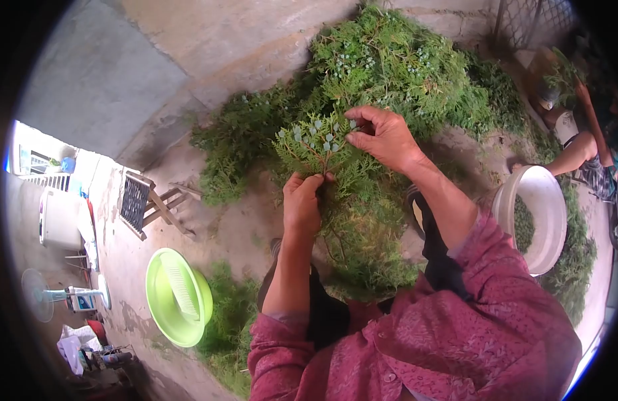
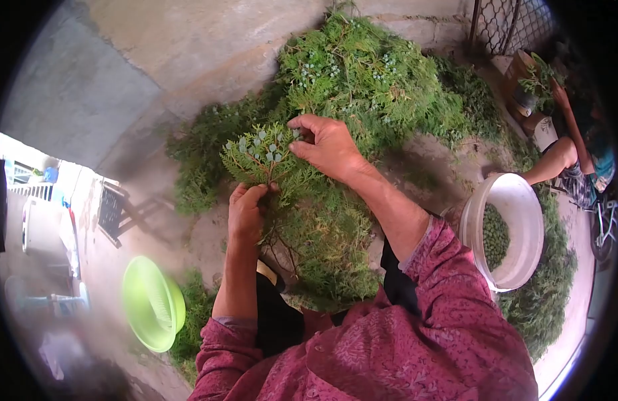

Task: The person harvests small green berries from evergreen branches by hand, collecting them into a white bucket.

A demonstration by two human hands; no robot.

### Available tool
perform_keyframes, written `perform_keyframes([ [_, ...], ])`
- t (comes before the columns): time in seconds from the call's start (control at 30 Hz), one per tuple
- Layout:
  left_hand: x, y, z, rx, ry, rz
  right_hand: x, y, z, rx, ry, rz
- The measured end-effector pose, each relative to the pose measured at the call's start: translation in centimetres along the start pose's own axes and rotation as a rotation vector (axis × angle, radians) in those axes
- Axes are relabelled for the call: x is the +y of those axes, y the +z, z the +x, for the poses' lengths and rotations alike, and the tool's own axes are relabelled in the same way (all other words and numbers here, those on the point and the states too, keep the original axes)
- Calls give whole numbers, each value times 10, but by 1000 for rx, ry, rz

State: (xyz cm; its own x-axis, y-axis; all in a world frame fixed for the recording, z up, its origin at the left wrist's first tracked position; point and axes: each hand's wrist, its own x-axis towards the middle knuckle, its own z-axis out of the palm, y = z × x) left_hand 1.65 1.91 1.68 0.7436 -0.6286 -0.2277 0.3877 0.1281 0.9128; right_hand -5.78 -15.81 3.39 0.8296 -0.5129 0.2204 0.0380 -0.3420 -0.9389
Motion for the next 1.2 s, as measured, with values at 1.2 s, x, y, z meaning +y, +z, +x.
perform_keyframes([
  [1.2, -4, 3, -8, 38, -174, 23, -3, 18, -8, -230, -278, -253],
])
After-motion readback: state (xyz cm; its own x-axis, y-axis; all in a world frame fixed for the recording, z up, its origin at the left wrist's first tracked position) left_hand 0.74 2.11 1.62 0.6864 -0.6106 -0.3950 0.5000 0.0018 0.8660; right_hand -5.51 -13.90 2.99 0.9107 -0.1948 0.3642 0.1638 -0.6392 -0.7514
